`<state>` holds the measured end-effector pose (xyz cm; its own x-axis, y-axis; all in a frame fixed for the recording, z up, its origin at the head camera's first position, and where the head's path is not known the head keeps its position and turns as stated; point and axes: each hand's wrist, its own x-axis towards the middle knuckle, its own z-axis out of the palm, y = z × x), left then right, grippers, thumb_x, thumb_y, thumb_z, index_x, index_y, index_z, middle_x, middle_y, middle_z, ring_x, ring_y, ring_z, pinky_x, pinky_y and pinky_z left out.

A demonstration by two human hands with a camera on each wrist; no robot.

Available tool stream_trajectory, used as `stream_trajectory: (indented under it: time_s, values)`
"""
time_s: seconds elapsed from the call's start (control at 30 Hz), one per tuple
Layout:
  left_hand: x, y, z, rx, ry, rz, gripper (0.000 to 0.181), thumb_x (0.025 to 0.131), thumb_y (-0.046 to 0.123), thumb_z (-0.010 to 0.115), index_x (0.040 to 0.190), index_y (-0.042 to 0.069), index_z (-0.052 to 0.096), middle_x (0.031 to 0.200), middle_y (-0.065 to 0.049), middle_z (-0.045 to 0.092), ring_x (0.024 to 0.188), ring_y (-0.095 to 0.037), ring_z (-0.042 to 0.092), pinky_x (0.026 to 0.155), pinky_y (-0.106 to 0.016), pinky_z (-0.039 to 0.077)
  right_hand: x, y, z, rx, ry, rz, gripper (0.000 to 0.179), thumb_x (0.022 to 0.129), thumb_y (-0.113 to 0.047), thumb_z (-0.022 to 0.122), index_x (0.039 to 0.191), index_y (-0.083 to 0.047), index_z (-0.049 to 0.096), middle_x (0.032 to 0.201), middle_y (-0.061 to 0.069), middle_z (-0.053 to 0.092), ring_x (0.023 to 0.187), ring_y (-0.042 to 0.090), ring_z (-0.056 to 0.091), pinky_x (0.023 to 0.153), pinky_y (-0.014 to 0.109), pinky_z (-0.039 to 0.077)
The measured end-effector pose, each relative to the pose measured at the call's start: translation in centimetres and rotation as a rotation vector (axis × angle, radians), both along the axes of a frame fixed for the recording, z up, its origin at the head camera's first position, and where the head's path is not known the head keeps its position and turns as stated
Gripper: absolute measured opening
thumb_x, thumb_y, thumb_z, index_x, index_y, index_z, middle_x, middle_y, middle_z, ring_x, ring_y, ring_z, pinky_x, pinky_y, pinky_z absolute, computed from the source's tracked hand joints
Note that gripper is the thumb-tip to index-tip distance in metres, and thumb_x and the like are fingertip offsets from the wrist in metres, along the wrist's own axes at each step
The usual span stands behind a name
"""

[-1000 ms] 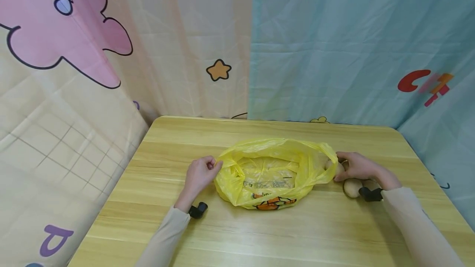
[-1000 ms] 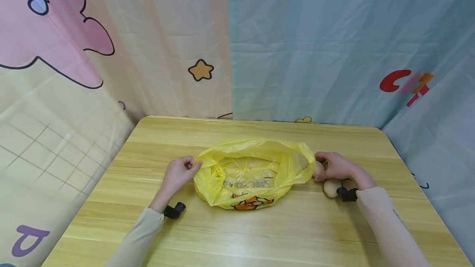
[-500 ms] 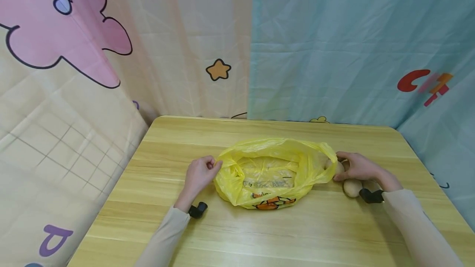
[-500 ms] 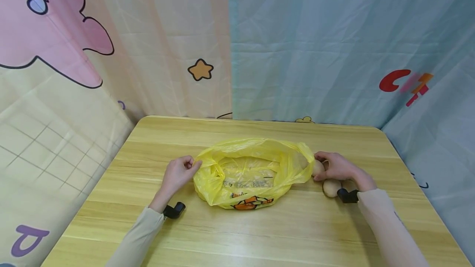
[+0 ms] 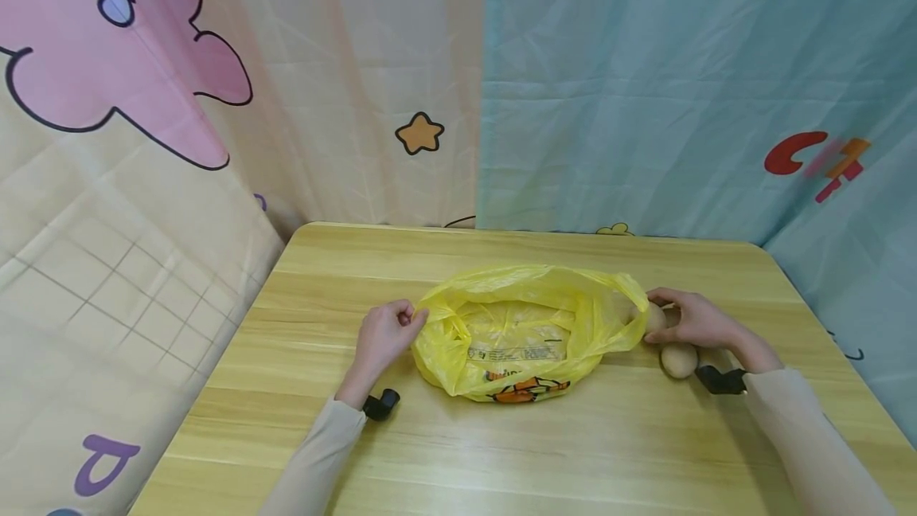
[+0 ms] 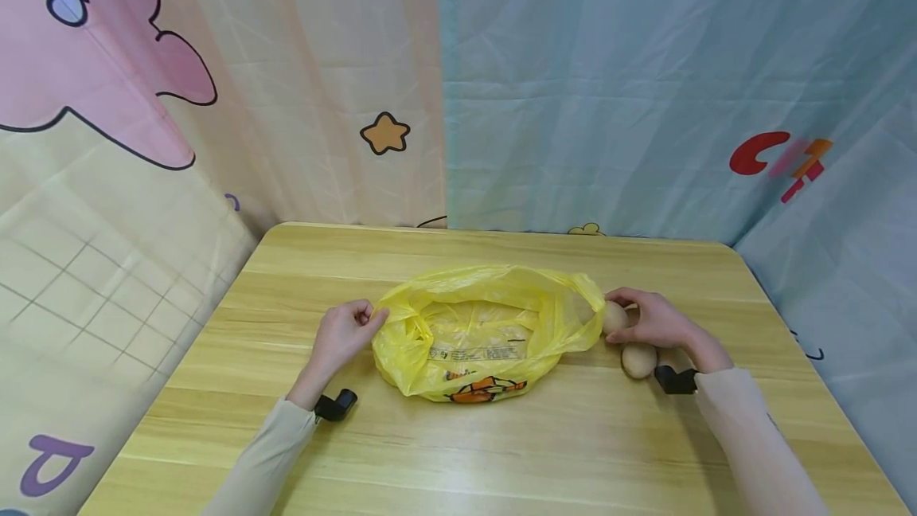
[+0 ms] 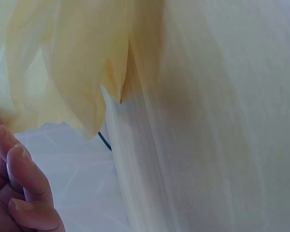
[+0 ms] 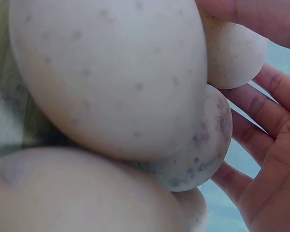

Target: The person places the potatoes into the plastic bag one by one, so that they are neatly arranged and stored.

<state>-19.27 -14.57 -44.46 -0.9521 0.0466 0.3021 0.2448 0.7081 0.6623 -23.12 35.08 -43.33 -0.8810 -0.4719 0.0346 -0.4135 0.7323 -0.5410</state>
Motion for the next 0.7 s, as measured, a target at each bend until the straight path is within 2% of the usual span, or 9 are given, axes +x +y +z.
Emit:
stream_trajectory:
  time_s: [0.1,0.2,0.33,0.47,0.7]
  values:
    - [-0.03,-0.02,0.01,0.0,0.003,0.0,0.028,0.088,0.023,0.067,0.063,0.013,0.055,0.051,0.006,0.046,0.044,-0.011,0.039,0.046,-0.026,0.031,-0.06,0.19,-0.18,0.001,0.012,-0.02,0.06,0.073,-0.033,0.083,0.121,-0.007,0.057,0.111,0.01,0.061,0.096,0.026,0.058,0.075,0.035,0.047]
    - [-0.07,-0.04,0.0,0.0,0.005,0.001,0.028,0.087,0.023,0.067,0.063,0.013,0.055,0.051,0.006,0.046,0.044,-0.011,0.038,0.046,-0.026,0.031,-0.03,0.32,-0.22,-0.005,0.03,-0.05,0.062,0.072,-0.034,0.083,0.122,-0.007,0.057,0.111,0.01,0.062,0.1,0.026,0.056,0.078,0.041,0.046]
    - [-0.1,-0.05,-0.04,0.001,0.003,0.003,0.029,0.087,0.023,0.067,0.063,0.013,0.055,0.051,0.006,0.046,0.044,-0.011,0.038,0.046,-0.027,0.031,0.07,0.41,-0.18,-0.028,0.073,-0.056,0.06,0.073,-0.033,0.083,0.121,-0.008,0.058,0.11,0.008,0.062,0.101,0.025,0.054,0.084,0.05,0.041]
    - [-0.1,-0.03,-0.06,0.001,-0.004,0.006,0.029,0.088,0.023,0.067,0.063,0.013,0.055,0.051,0.006,0.045,0.044,-0.011,0.038,0.047,-0.027,0.031,0.17,0.44,-0.21,-0.044,0.109,-0.051,0.056,0.074,-0.031,0.083,0.12,-0.009,0.059,0.111,0.006,0.062,0.099,0.023,0.055,0.085,0.051,0.039]
    - [-0.06,0.05,-0.08,-0.003,0.002,0.0,0.029,0.087,0.023,0.067,0.063,0.013,0.055,0.051,0.006,0.045,0.044,-0.011,0.038,0.047,-0.027,0.031,0.58,0.51,-0.06,-0.086,0.048,-0.083,0.059,0.077,-0.03,0.08,0.125,-0.008,0.055,0.119,0.013,0.059,0.107,0.038,0.053,0.085,0.055,0.041]
